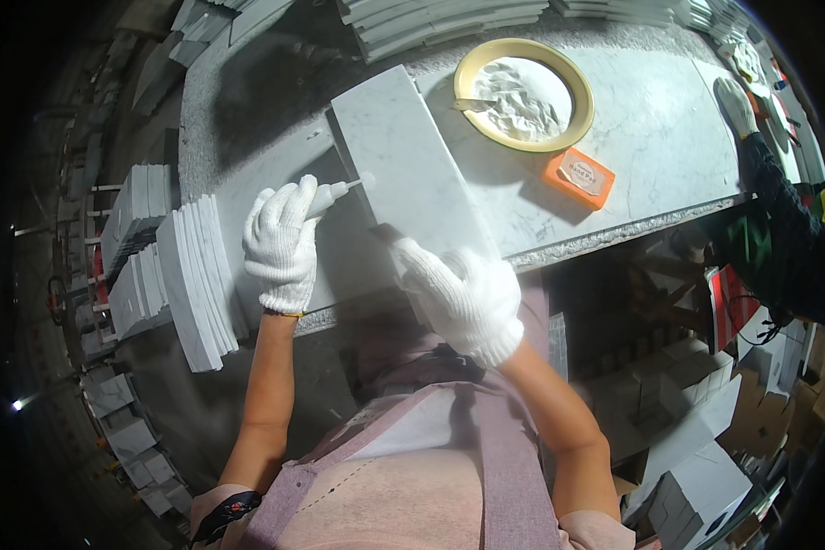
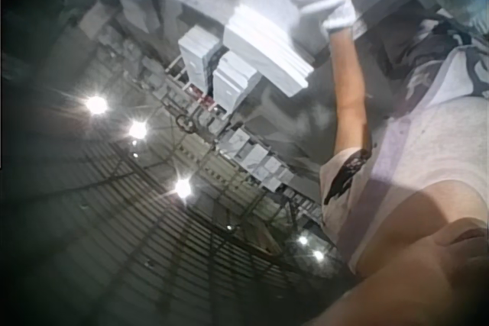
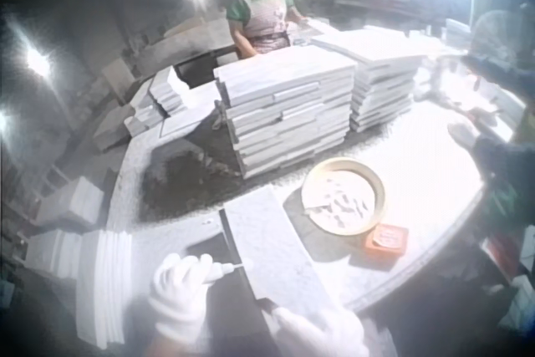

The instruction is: The person applies a white paste to the edges of rectangular stone tiles using a small metal scraper and spreads it evenly. They then wipe the edges with a gloved hand and stack the finished tiles on a nearby pile.

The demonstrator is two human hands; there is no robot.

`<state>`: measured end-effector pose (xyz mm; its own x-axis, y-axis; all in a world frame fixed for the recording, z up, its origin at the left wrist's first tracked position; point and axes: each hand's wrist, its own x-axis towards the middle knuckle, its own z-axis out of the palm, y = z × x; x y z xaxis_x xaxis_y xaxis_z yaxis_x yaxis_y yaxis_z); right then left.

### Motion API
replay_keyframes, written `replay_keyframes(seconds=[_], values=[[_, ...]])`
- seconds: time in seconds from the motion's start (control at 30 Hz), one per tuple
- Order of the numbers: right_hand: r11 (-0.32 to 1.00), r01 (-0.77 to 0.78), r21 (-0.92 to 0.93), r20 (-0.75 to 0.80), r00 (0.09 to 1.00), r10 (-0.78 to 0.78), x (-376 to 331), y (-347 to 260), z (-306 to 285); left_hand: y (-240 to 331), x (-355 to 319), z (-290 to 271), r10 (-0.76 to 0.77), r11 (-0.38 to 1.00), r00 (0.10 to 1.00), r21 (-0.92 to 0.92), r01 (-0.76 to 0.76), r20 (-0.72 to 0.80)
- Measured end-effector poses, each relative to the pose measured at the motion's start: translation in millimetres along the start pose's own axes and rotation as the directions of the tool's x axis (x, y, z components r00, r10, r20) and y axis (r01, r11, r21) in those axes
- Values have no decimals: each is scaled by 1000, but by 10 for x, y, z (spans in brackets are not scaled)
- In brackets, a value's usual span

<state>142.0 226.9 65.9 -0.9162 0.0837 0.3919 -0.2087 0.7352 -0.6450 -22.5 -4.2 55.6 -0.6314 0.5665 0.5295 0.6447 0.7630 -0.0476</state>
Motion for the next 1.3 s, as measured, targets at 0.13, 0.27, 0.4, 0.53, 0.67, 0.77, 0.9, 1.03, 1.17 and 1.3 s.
replay_keyframes(seconds=[0.13,0.27,0.4,0.53,0.67,0.77,0.9,1.03,1.17,1.3], values=[[999,-9,34,-1,1000,9,15,1,1,-12,15,21,17,1000,1000,17,-17,-18],[1000,1,-14,3,1000,0,-5,17,7,-16,27,26,34,999,999,7,-34,-38],[1000,19,-13,-19,1000,-19,-33,50,47,-11,35,17,38,998,999,48,-38,-3],[999,27,-42,-27,999,-28,-52,77,75,-7,40,12,31,999,999,11,-31,-11],[1000,25,6,-37,999,-25,-58,78,64,-4,34,14,19,1000,1000,17,-19,8],[1000,23,12,-29,999,-23,-48,72,58,-6,28,13,27,999,1000,21,-27,-3],[999,43,16,-66,997,-42,-31,61,69,-21,36,9,44,999,999,12,-44,-24],[998,38,42,-62,997,-36,-24,52,56,-19,53,-2,39,999,999,9,-39,-10],[1000,13,3,-2,1000,-13,-23,43,25,1,56,-7,20,1000,1000,4,-20,-9],[1000,20,4,-18,1000,-19,-21,46,22,0,30,1,2,1000,1000,-5,-2,12]])
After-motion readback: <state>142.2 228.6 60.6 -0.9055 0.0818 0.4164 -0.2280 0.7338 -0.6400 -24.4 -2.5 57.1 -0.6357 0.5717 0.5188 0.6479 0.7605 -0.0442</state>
